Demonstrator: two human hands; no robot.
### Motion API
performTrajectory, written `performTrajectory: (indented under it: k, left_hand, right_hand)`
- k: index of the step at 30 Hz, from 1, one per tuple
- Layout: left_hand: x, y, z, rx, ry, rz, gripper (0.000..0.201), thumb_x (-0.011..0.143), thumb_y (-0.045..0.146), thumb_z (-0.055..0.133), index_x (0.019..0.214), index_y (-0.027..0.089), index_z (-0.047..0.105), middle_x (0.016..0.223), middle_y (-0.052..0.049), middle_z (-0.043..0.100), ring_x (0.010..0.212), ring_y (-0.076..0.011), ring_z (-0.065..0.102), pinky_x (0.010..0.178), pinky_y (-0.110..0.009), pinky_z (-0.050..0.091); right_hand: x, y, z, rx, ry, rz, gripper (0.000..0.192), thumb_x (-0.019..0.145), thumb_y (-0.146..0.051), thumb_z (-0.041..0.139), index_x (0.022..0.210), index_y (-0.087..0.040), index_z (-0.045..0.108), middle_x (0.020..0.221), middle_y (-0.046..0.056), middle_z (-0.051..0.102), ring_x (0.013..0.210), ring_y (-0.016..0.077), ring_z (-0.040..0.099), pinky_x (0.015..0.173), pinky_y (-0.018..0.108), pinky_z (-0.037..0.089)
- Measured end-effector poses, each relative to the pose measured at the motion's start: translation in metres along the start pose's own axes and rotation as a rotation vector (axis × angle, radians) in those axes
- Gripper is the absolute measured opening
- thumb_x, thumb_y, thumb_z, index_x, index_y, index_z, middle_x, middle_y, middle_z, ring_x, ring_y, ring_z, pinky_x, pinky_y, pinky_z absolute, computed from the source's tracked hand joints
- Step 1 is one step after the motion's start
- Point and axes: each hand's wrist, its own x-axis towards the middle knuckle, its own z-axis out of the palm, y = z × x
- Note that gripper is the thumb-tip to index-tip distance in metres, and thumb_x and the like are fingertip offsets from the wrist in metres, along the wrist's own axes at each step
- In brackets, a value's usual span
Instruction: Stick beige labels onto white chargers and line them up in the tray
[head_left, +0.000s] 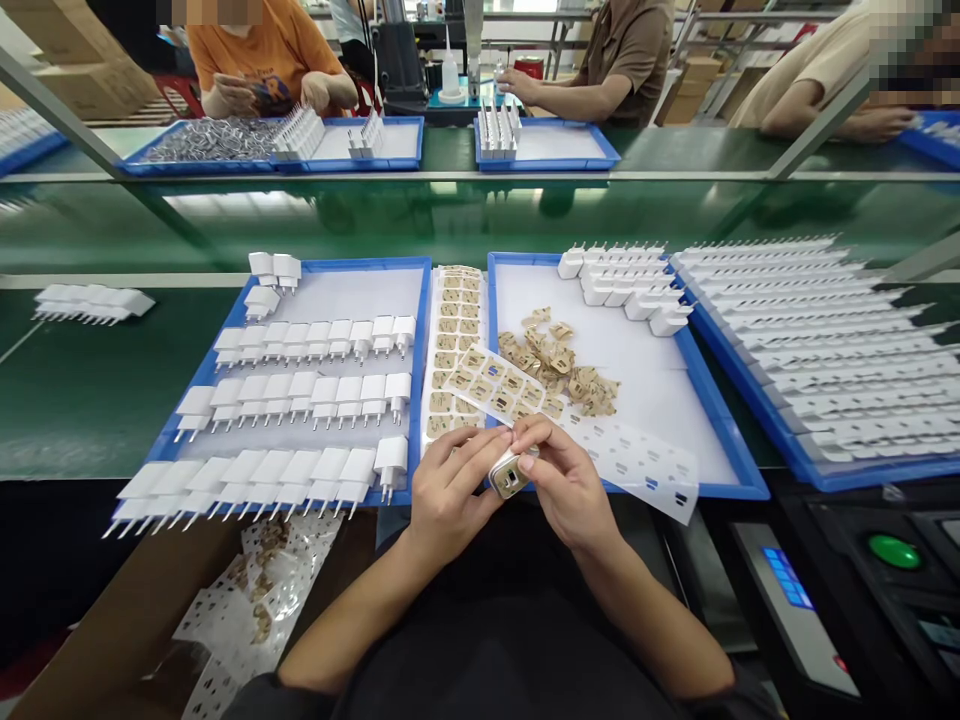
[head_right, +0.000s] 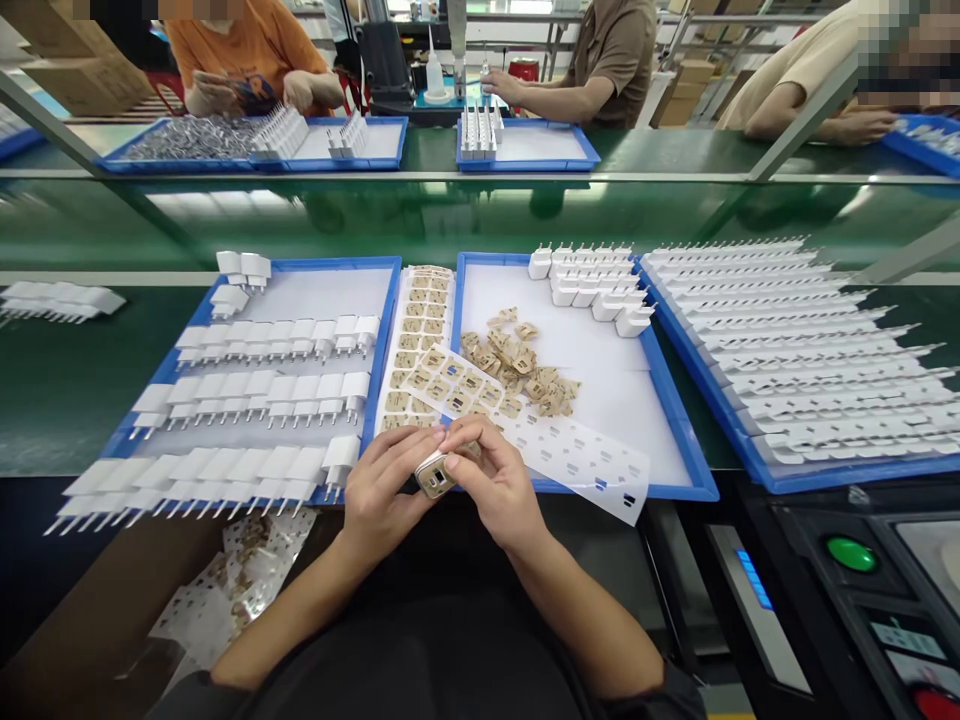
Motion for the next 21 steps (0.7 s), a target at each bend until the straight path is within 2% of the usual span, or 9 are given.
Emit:
performTrajectory:
  k: [6,10,12,15,17,19,21]
  left_hand:
    - [-0.002,-0.001,0.000,-0.043,0.007,-0.004,0.046,0.085,0.019,0.079,0.128,0.021,0.064,0.112,-0.009,0.078,0.102,-0.0248,0.071,0.090,-0.041,0.060]
    - [-0.001,-0.001,-0.002,-0.097,-0.028,-0.053,0.042,0.085,0.023,0.079,0.125,0.020,0.066,0.111,-0.009,0.078,0.101,-0.0243,0.072,0.090,-0.039,0.060]
    - [0.000,0.000,-0.003,-0.081,-0.042,-0.066,0.040,0.087,0.025,0.078,0.125,0.021,0.066,0.111,-0.008,0.078,0.100,-0.0237,0.073,0.090,-0.038,0.061]
    - [0.001,0.003,-0.004,-0.074,-0.060,-0.105,0.035,0.089,0.030,0.075,0.122,0.022,0.067,0.110,-0.008,0.079,0.099,-0.0232,0.074,0.088,-0.037,0.061]
    - [0.002,0.006,-0.004,-0.102,-0.076,-0.123,0.034,0.090,0.034,0.074,0.120,0.021,0.067,0.109,-0.008,0.079,0.097,-0.0232,0.075,0.085,-0.036,0.061]
    - [0.003,0.009,-0.004,-0.128,-0.088,-0.111,0.035,0.089,0.035,0.075,0.120,0.021,0.067,0.108,-0.008,0.079,0.096,-0.0230,0.075,0.084,-0.035,0.061]
    - [0.003,0.010,-0.004,-0.122,-0.082,-0.083,0.035,0.089,0.033,0.075,0.121,0.020,0.067,0.108,-0.008,0.079,0.097,-0.0228,0.075,0.084,-0.035,0.061]
  right_hand:
    - [0.000,-0.001,-0.006,-0.035,-0.010,0.029,0.009,0.088,-0.034,0.071,0.091,-0.026,0.072,0.101,0.004,0.063,0.098,0.0210,0.064,0.086,0.035,0.056]
    - [0.002,-0.011,-0.009,-0.127,-0.068,0.005,0.013,0.090,-0.034,0.070,0.101,-0.027,0.071,0.100,0.004,0.065,0.093,0.0199,0.065,0.080,0.034,0.057]
    - [0.003,-0.017,-0.008,-0.277,-0.061,-0.097,0.009,0.093,-0.026,0.066,0.101,-0.028,0.070,0.096,0.003,0.067,0.092,0.0197,0.065,0.081,0.035,0.056]
    - [0.003,-0.024,-0.010,-0.592,-0.013,-0.375,0.015,0.090,-0.015,0.067,0.097,-0.029,0.071,0.095,0.004,0.066,0.091,0.0213,0.065,0.082,0.039,0.055]
    - [0.003,-0.027,-0.014,-0.710,-0.038,-0.538,0.019,0.087,-0.012,0.068,0.097,-0.029,0.071,0.093,0.004,0.065,0.088,0.0215,0.064,0.078,0.039,0.056]
    - [0.003,-0.028,-0.019,-0.719,-0.093,-0.602,0.020,0.086,-0.012,0.069,0.097,-0.029,0.071,0.090,0.004,0.064,0.084,0.0208,0.064,0.073,0.037,0.056]
    - [0.002,-0.027,-0.023,-0.673,-0.113,-0.561,0.020,0.087,-0.012,0.068,0.097,-0.029,0.070,0.090,0.004,0.065,0.083,0.0206,0.065,0.072,0.037,0.056]
